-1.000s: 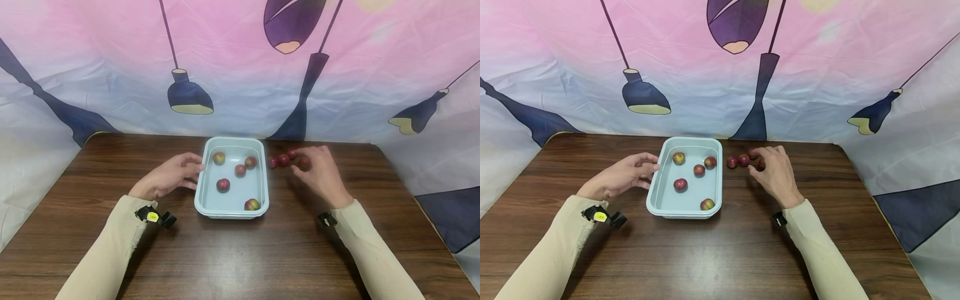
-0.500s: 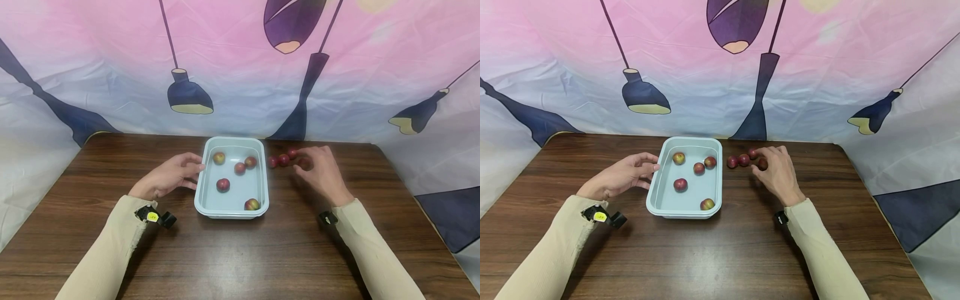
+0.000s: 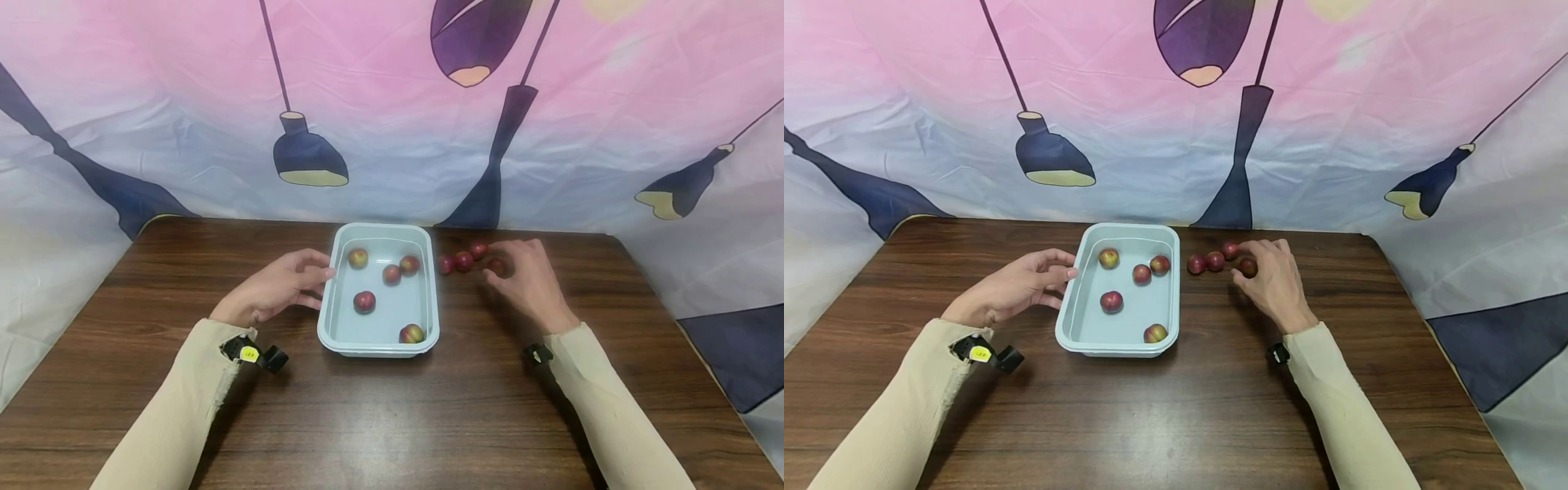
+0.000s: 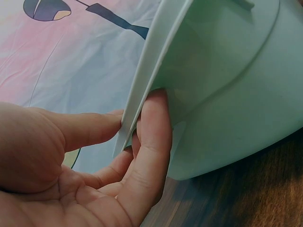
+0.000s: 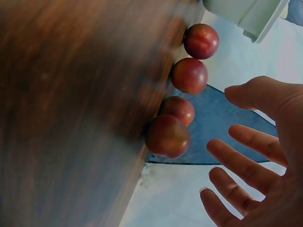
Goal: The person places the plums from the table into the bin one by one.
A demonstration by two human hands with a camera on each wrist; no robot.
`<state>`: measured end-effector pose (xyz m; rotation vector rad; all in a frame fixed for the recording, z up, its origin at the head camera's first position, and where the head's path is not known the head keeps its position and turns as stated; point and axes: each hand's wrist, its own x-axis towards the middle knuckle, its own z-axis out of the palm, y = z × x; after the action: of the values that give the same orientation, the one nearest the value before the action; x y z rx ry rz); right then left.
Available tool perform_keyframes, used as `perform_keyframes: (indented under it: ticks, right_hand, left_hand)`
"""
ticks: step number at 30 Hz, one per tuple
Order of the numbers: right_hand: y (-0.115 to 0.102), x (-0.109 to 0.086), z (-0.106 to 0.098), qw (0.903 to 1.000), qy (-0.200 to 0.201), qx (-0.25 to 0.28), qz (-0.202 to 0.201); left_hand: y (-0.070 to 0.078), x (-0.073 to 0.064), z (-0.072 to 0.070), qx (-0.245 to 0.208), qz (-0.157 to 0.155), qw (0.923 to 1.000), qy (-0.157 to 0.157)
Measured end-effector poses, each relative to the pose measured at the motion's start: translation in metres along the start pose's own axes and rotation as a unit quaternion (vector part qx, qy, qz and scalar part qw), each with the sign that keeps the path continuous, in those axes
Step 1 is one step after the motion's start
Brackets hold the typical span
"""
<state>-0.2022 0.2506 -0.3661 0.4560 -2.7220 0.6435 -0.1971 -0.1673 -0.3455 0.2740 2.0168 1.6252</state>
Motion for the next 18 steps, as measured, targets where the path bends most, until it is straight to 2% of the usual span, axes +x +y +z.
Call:
perform_keyframes:
  ticks: [7, 18]
  right_hand:
    - [0.007, 0.0, 0.001, 0.9997, -0.015, 0.0, 0.021]
    - [0.014, -0.001, 0.004, 0.9994, -0.027, -0.002, 0.022]
  left_hand:
    - [0.0, 0.0, 0.0, -0.002, 0.002, 1.0, 0.0]
    - [0.0, 0.0, 0.0, -0.003, 0.0, 1.0, 0.001]
